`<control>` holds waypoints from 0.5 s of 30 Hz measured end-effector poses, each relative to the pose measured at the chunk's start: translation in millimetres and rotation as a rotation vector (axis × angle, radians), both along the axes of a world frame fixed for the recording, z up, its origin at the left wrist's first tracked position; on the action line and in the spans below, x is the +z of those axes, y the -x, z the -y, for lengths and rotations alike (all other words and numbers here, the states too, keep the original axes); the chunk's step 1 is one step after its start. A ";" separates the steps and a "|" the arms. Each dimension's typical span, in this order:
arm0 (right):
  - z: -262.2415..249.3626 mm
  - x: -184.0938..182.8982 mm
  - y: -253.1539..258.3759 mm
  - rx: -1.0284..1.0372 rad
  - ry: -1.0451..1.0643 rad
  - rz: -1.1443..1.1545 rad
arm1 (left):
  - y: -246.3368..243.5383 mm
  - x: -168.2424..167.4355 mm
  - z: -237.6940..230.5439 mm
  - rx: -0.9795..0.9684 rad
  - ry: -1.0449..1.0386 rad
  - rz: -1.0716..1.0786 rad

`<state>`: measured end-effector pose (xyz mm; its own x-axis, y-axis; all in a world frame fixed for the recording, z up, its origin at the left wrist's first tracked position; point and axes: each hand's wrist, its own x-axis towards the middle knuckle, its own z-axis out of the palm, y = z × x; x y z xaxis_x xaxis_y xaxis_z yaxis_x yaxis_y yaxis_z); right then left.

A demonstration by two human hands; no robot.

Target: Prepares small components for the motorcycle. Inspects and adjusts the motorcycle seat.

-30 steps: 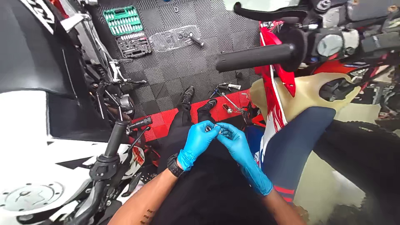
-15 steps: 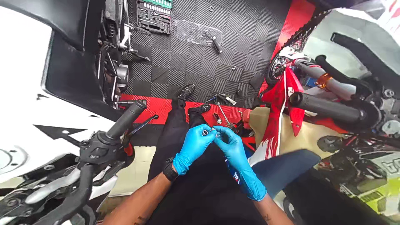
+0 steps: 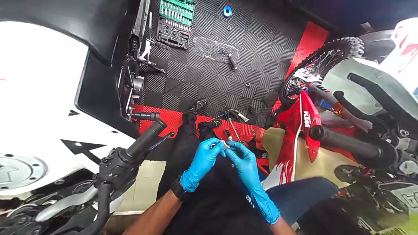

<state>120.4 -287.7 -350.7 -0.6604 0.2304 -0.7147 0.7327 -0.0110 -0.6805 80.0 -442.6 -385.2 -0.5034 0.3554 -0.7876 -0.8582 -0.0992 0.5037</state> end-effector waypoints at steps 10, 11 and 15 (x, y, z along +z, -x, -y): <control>-13.1 10.0 0.7 -0.117 0.051 -0.222 | -3.0 -1.9 -2.6 0.098 -0.296 -0.059; -13.5 11.2 0.2 -0.124 0.050 -0.247 | -4.0 -3.5 -2.4 0.101 -0.331 -0.075; -17.0 14.7 -4.1 -0.136 0.051 -0.313 | -7.1 -5.7 -5.5 0.104 -0.403 -0.083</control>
